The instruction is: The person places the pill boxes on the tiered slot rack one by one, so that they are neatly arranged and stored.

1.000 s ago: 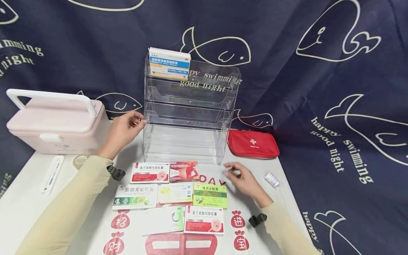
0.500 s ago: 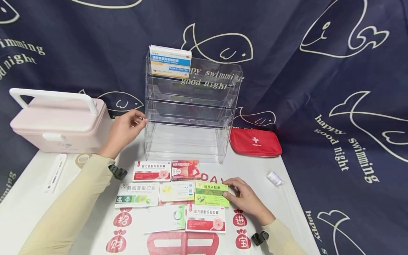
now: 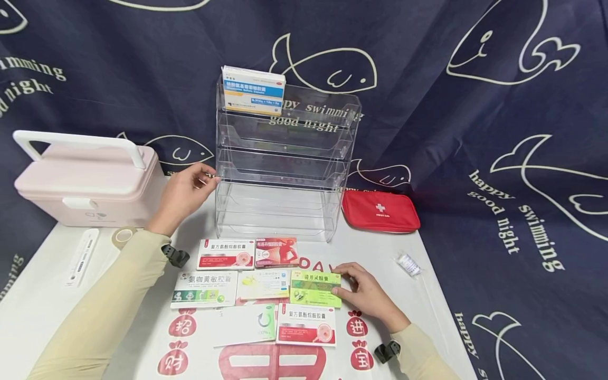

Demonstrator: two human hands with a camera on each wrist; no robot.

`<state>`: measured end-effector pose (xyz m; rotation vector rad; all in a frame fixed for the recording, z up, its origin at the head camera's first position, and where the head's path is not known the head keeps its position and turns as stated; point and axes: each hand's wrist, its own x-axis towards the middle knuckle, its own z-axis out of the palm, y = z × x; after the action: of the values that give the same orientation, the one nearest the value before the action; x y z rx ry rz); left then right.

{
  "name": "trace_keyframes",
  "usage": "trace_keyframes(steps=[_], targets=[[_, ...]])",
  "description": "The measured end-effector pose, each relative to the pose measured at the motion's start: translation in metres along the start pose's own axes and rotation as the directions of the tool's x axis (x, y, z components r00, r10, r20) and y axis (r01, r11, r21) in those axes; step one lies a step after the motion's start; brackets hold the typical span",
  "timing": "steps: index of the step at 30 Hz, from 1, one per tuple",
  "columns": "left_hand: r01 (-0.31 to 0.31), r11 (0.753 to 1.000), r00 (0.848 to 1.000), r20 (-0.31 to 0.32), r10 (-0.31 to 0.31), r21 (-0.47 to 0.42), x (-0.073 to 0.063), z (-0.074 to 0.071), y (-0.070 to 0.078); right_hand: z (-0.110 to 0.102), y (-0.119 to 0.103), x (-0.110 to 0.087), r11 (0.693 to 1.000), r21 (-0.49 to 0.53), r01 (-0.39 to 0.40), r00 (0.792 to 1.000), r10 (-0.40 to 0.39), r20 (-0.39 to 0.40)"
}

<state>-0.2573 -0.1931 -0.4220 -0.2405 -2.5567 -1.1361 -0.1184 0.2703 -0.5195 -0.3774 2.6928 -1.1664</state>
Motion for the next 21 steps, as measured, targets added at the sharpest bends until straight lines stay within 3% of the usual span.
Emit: trace_keyframes(steps=[7, 11, 16, 21], targets=[[-0.013, 1.000, 1.000, -0.006, 0.013, -0.012, 0.000, 0.000, -0.001, -0.003, 0.002, 0.001, 0.991, 0.136, -0.013, 1.000, 0.014, -0.001], [-0.002, 1.000, 1.000, 0.001, 0.002, -0.013, -0.001, 0.000, -0.001, -0.002, 0.000, 0.005, 0.984, 0.179, -0.007, 0.996, 0.023, -0.084], [0.002, 1.000, 1.000, 0.006, -0.002, -0.016, -0.001, 0.000, -0.001, 0.003, 0.004, 0.010, 0.971, 0.223, 0.088, 0.974, -0.037, -0.223], [0.008, 1.000, 1.000, 0.008, -0.008, -0.017, -0.001, 0.001, -0.001, 0.006, 0.003, 0.009, 0.943, 0.261, 0.204, 0.954, -0.132, -0.269]])
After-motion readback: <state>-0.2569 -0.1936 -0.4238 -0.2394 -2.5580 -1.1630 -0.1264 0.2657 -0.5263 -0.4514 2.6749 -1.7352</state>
